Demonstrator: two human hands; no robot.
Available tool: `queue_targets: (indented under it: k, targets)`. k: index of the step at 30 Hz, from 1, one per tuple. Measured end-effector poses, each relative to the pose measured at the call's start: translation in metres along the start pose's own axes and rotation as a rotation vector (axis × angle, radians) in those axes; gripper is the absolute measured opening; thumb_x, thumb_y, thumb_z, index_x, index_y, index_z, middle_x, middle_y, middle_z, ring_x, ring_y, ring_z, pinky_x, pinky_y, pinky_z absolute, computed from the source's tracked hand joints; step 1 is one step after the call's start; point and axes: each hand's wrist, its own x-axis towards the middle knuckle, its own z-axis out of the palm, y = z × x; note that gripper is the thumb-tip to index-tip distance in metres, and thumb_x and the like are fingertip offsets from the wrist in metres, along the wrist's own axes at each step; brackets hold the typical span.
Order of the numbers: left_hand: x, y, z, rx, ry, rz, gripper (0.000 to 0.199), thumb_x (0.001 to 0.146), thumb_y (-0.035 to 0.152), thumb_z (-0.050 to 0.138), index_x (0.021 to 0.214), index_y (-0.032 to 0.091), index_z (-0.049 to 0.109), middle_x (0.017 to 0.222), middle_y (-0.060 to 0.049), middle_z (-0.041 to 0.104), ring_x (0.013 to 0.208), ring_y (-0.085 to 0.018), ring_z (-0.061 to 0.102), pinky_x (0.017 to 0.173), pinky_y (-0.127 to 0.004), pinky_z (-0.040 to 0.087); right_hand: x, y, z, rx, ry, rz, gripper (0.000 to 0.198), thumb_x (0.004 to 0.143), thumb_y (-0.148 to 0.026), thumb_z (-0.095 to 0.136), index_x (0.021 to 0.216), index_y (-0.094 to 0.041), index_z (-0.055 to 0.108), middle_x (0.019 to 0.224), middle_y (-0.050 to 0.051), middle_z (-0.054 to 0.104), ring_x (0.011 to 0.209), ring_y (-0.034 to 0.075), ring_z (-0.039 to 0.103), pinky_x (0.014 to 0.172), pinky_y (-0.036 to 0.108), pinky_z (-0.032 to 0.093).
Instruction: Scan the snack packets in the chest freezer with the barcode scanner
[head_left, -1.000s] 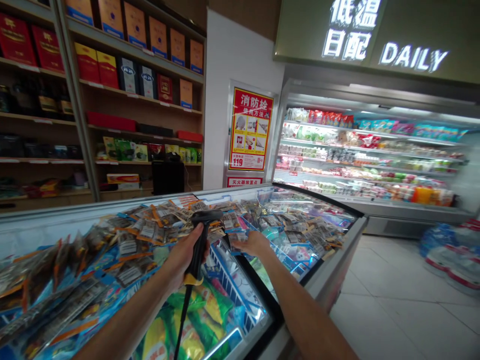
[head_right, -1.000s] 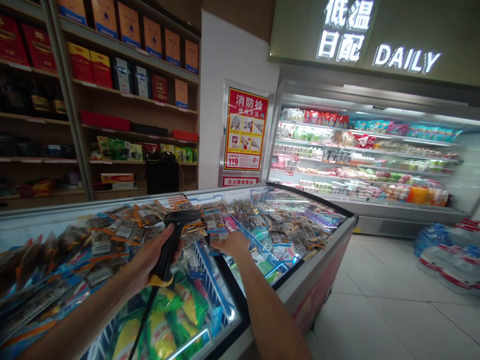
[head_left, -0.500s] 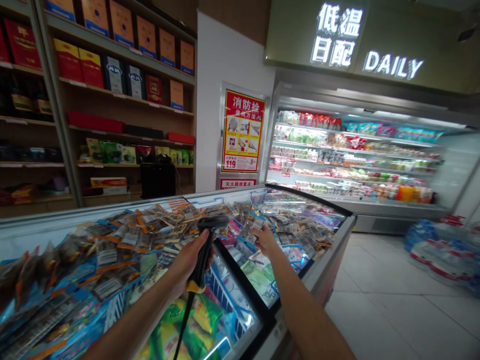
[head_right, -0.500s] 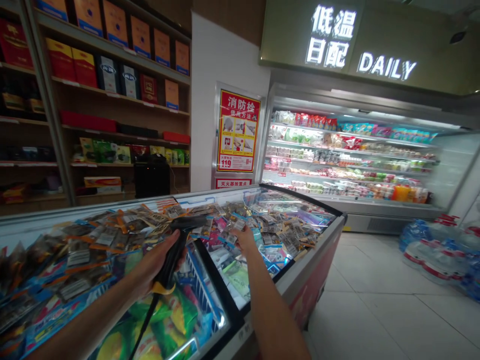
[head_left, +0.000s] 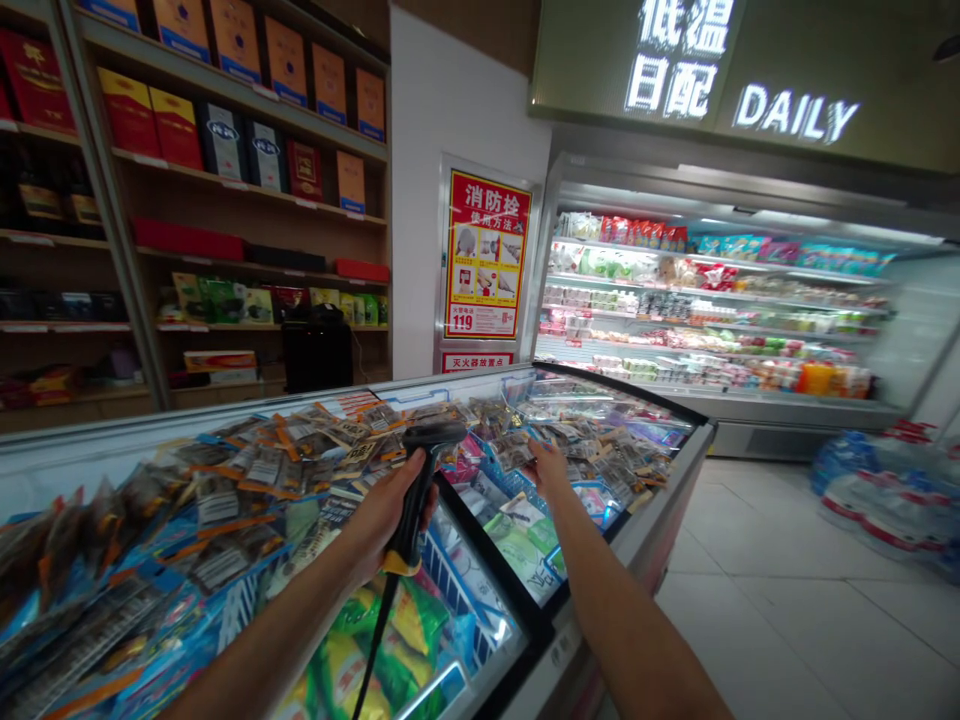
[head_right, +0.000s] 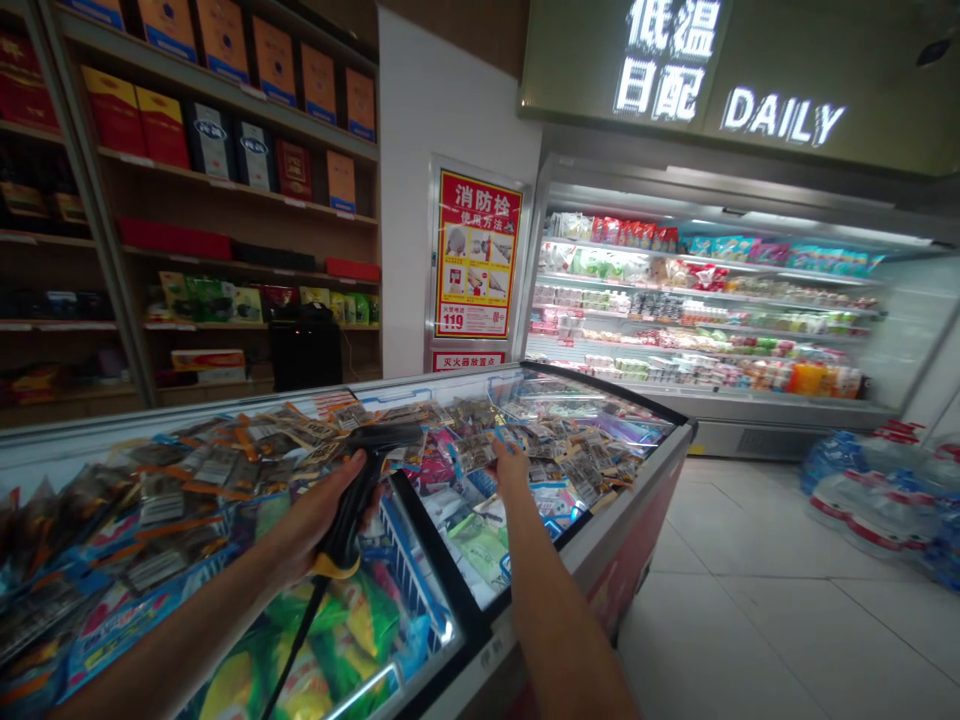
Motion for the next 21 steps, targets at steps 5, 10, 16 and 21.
queue_targets:
  k: [5, 10, 16, 21]
  targets:
    - [-0.0039, 0.0009, -0.0071, -0.027, 0.009, -0.066, 0.034, 0.072, 0.049, 0.054, 0.069, 0.015, 0.053, 0.052, 0.000, 0.055, 0.038, -0.007, 0.047, 0.035, -0.017, 0.038, -0.0004, -0.0005, 0.0009, 0.135, 0.016, 0.071, 0.020, 0.063, -0.033, 0.054, 0.078, -0.022, 0.047, 0.069, 0.002, 0.059, 0.070, 0.019, 0.060, 0.054, 0.029, 0.050]
    - [-0.0058, 0.0007, -0.0044, -0.047, -0.036, -0.096, 0.032, 0.073, 0.047, 0.054, 0.073, 0.015, 0.053, 0.054, 0.000, 0.055, 0.039, -0.007, 0.047, 0.035, -0.017, 0.037, 0.0023, -0.0006, 0.0003, 0.206, 0.057, 0.097, 0.020, 0.063, -0.032, 0.055, 0.077, -0.024, 0.043, 0.071, -0.001, 0.057, 0.075, 0.019, 0.060, 0.058, 0.031, 0.051]
    - [-0.0071, -0.0025, 0.0021, -0.041, -0.093, -0.126, 0.032, 0.071, 0.046, 0.056, 0.068, 0.014, 0.051, 0.055, -0.001, 0.055, 0.040, -0.007, 0.047, 0.036, -0.017, 0.037, 0.0040, 0.0024, -0.0033, 0.333, 0.107, 0.145, 0.017, 0.067, -0.023, 0.050, 0.082, -0.025, 0.042, 0.077, -0.002, 0.058, 0.079, 0.017, 0.061, 0.062, 0.030, 0.052]
    - [-0.0072, -0.0030, 0.0017, -0.019, -0.097, -0.152, 0.030, 0.075, 0.045, 0.052, 0.075, 0.015, 0.053, 0.055, -0.001, 0.055, 0.040, -0.007, 0.047, 0.037, -0.017, 0.037, 0.0058, 0.0039, -0.0025, 0.441, 0.140, 0.156, 0.018, 0.066, -0.018, 0.050, 0.080, -0.025, 0.042, 0.074, -0.003, 0.058, 0.075, 0.015, 0.062, 0.062, 0.029, 0.052]
